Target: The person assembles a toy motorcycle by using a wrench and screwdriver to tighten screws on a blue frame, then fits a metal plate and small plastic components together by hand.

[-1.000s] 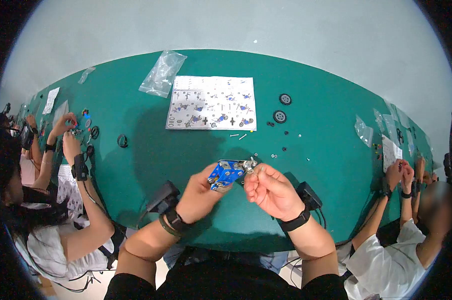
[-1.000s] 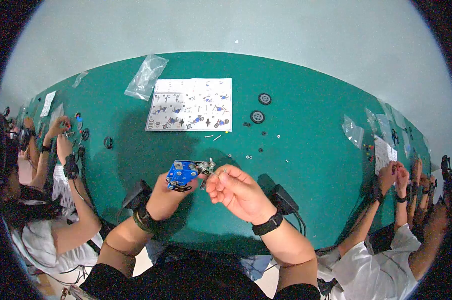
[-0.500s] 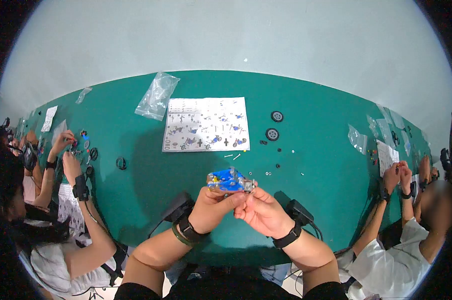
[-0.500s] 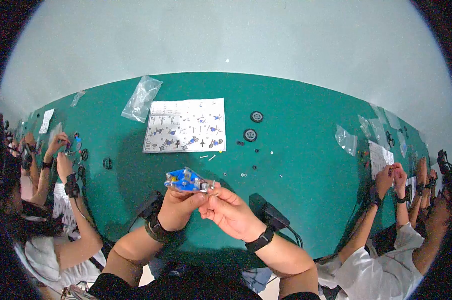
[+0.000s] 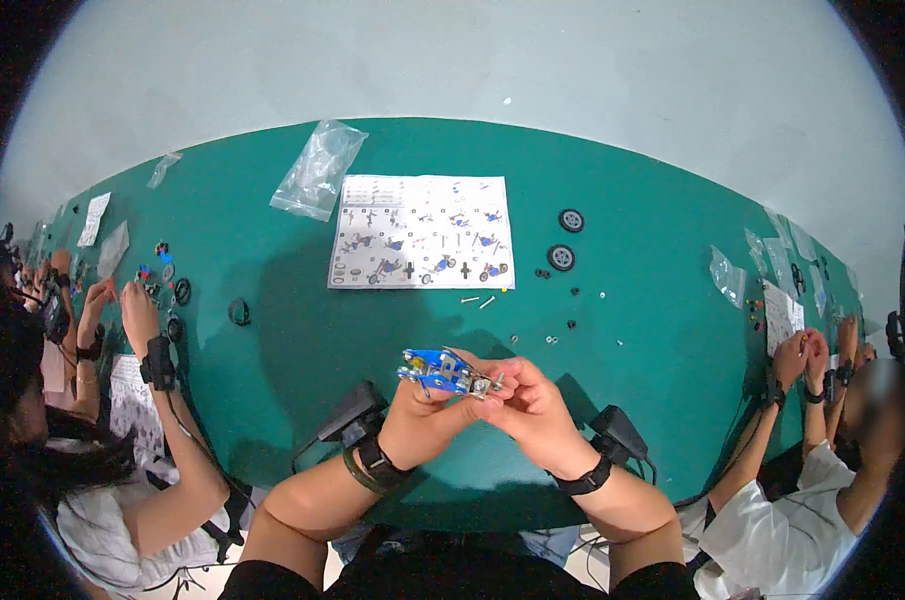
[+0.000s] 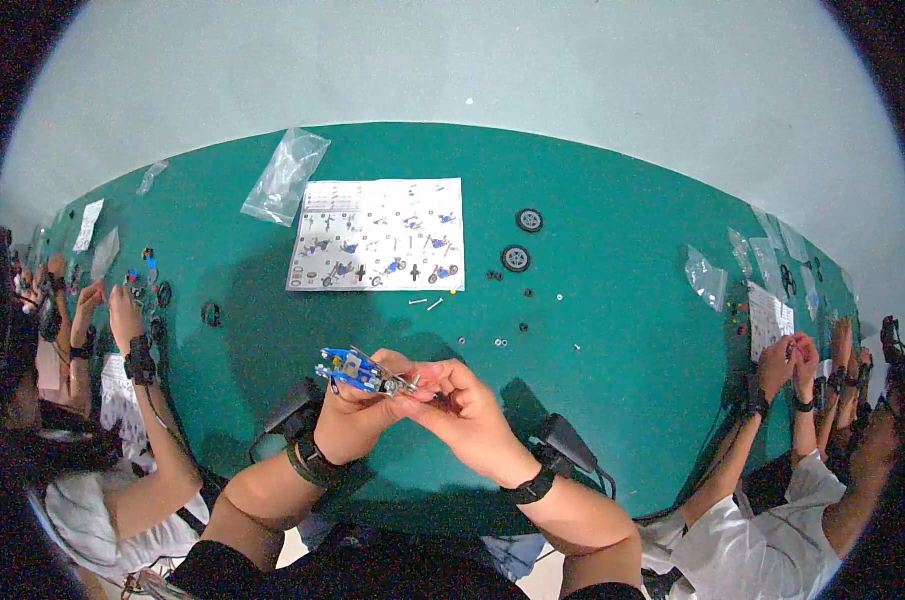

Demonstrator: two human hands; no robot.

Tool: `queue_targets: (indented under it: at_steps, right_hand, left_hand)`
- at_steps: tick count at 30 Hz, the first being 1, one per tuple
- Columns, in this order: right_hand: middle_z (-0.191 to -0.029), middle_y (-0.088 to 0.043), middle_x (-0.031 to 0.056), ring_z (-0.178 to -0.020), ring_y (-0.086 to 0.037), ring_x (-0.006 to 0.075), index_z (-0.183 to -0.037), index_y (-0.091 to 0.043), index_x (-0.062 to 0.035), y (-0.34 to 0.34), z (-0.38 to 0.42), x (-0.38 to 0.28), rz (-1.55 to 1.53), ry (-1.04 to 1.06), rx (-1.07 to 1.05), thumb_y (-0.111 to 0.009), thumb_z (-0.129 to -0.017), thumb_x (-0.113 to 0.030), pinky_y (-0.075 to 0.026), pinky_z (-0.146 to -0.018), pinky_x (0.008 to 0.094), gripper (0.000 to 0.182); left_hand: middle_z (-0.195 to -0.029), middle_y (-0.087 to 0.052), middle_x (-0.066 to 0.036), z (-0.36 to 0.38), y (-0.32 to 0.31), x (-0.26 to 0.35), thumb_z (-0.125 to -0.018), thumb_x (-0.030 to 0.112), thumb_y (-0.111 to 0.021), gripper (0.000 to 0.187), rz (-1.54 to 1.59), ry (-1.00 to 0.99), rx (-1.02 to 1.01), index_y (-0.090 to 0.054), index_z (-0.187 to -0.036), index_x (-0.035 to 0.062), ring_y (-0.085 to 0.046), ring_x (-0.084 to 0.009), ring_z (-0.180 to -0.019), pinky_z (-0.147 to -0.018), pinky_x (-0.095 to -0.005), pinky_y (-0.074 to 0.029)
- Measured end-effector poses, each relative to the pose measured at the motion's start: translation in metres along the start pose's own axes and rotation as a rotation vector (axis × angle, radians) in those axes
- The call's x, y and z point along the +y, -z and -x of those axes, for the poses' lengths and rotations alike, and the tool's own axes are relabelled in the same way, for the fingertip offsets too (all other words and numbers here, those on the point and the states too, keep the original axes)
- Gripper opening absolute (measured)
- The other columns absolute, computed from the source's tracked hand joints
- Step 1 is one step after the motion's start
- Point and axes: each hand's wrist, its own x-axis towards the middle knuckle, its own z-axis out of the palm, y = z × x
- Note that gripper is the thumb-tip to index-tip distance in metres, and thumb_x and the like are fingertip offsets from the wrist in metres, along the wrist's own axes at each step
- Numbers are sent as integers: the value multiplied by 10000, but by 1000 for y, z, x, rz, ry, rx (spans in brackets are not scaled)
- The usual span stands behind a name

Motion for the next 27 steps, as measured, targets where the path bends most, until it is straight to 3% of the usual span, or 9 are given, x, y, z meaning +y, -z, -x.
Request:
queue_targets:
  at_steps: [7,10,13,15,22,24,27]
  right_hand:
    - [-917,-511,-17,-835,-494,55,-1026,-452,-81,4,-5,12,-13,-84,18,-617,-786,3,-424,-721,199,303]
    - [-889,-492,-24,-823,-487,52,-978,-440,-85,1,-8,21,-63,10,24,-623,-783,-3,-424,-718,204,280]
    - [-1255,-476,138,-1097,-506,189,-979,-402,-51,3,-7,19,48,-83,17,-567,-807,44,-406,-959,317,257]
    - [-1236,-489,135,-1095,-511,195,-1006,-419,-40,5,-7,19,9,-68,-2,-557,-809,39,-411,-953,322,253]
    - [-1098,-559,84,-1055,-534,177,-1099,-487,-16,-4,-7,1,61,-74,-31,-541,-807,35,-420,-920,299,301]
    - [-984,-558,31,-924,-525,105,-1036,-482,-46,-1,-5,5,127,18,-51,-571,-819,8,-436,-807,254,242]
    - [-923,-555,5,-811,-510,66,-987,-485,-64,5,-3,-1,357,56,-153,-570,-840,-17,-437,-709,225,176]
  left_hand:
    - [-1043,-593,-47,5,-10,10,-793,64,-650,182,81,187,46,-637,-970,24,-521,-149,-975,-819,-303,-453]
    - [-1040,-608,-44,7,-13,10,-796,83,-650,160,79,201,57,-648,-945,26,-496,-159,-1015,-849,-314,-445]
    - [-1033,-615,-42,8,-13,6,-798,96,-649,161,22,174,46,-651,-943,26,-484,-167,-1044,-880,-326,-435]
    - [-1035,-614,-45,8,-11,-1,-795,96,-652,179,-47,95,24,-646,-959,24,-486,-167,-1053,-891,-327,-434]
    - [-1101,-592,-65,7,-15,6,-790,104,-657,226,-28,158,47,-639,-1004,35,-445,-194,-1145,-922,-347,-417]
    - [-1164,-567,-72,7,-14,10,-789,110,-657,246,91,213,84,-632,-1024,42,-400,-216,-1206,-944,-363,-402]
    - [-1253,-506,-108,0,-3,13,-792,100,-646,296,-73,-2,-50,-605,-1079,43,-333,-246,-1268,-954,-365,-399]
